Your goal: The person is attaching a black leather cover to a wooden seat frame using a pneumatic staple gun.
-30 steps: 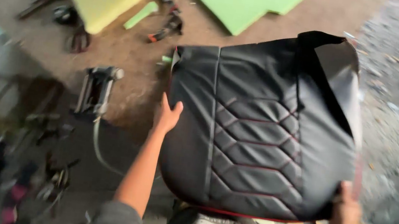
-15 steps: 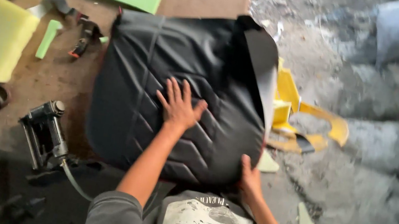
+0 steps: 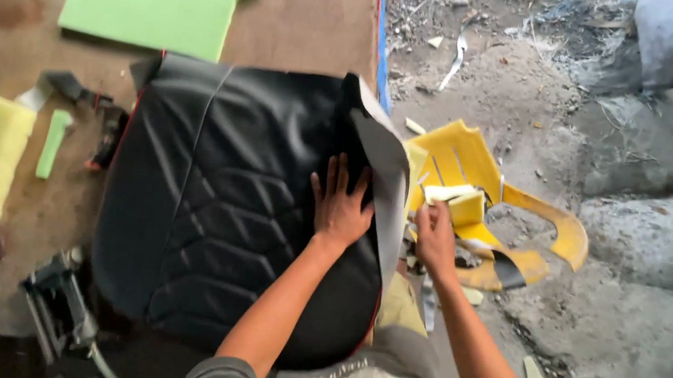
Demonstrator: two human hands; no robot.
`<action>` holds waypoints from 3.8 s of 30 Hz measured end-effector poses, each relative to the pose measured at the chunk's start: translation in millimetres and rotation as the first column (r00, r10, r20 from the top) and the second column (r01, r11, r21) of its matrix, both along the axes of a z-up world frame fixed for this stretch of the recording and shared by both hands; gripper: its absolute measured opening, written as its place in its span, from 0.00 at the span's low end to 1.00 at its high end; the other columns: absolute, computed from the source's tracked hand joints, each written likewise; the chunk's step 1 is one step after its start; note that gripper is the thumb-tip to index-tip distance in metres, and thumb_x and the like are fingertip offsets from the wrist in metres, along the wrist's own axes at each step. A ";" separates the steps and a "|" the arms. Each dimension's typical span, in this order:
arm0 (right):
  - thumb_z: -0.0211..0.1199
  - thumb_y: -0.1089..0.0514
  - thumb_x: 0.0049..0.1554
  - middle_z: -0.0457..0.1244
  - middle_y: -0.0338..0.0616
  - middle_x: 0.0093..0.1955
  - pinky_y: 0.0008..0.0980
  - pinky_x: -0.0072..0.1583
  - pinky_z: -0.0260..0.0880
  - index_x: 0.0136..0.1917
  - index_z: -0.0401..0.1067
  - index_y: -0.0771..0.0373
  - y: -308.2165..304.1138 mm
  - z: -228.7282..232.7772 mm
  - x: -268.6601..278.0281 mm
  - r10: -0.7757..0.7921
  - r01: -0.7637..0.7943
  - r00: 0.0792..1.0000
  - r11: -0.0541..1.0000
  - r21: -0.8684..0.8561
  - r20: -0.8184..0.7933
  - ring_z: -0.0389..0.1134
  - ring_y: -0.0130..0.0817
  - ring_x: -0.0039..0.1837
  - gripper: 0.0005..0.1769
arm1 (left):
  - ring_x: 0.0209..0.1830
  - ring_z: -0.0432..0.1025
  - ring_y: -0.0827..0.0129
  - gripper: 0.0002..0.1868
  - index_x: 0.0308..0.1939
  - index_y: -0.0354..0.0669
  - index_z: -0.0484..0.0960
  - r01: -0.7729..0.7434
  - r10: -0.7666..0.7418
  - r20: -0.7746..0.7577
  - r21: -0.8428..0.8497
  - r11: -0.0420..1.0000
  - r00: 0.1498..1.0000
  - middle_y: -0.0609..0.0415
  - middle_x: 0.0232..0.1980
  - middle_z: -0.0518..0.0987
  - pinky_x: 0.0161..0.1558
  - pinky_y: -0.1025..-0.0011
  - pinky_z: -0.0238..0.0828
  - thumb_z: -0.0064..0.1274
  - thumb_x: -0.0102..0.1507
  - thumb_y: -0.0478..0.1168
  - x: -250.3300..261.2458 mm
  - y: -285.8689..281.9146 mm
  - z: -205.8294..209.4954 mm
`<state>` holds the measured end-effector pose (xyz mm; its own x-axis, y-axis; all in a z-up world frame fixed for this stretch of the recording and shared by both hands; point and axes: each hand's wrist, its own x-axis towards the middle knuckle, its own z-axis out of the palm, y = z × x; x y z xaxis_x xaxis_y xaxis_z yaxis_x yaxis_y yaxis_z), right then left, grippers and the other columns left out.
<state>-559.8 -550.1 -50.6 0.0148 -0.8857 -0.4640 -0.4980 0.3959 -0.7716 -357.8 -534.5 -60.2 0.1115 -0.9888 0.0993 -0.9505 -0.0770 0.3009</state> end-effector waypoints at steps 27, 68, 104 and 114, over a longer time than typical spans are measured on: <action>0.60 0.63 0.67 0.71 0.54 0.44 0.46 0.46 0.79 0.57 0.73 0.61 -107.8 -134.3 29.2 -0.123 0.284 0.907 0.885 -0.370 0.404 0.74 0.42 0.48 0.05 | 0.42 0.80 0.68 0.25 0.40 0.76 0.79 0.389 -0.301 -0.413 0.147 0.909 0.860 0.71 0.31 0.80 0.49 0.63 0.75 0.60 0.39 0.44 29.7 -158.5 -29.1; 0.54 0.67 0.42 0.69 0.44 0.36 0.35 0.53 0.72 0.49 0.81 0.55 -88.8 -125.5 27.7 -0.269 0.333 0.930 0.905 -0.263 0.252 0.66 0.25 0.48 0.24 | 0.23 0.73 0.69 0.03 0.33 0.64 0.73 0.392 -0.399 0.030 -0.268 0.880 0.916 0.69 0.22 0.65 0.28 0.72 0.75 0.45 0.62 0.49 -2.9 -154.9 -46.5; 0.63 0.36 0.65 0.70 0.45 0.44 0.40 0.55 0.70 0.47 0.77 0.55 -117.1 -205.0 55.8 -0.324 0.320 0.918 0.946 0.057 0.228 0.70 0.40 0.52 0.21 | 0.45 0.74 0.62 0.14 0.32 0.62 0.82 0.553 -0.568 -0.044 -0.173 0.815 0.822 0.65 0.37 0.80 0.37 0.58 0.70 0.45 0.66 0.57 -13.0 -161.6 -59.7; 0.45 0.33 0.71 0.70 0.49 0.54 0.48 0.66 0.65 0.57 0.76 0.55 -103.9 -80.9 44.9 -0.282 0.280 0.959 0.957 0.076 0.008 0.70 0.44 0.62 0.29 | 0.48 0.76 0.41 0.27 0.37 0.52 0.85 0.327 -0.328 -0.042 0.265 0.907 0.944 0.42 0.30 0.84 0.47 0.44 0.63 0.29 0.64 0.59 -37.2 -178.2 -76.9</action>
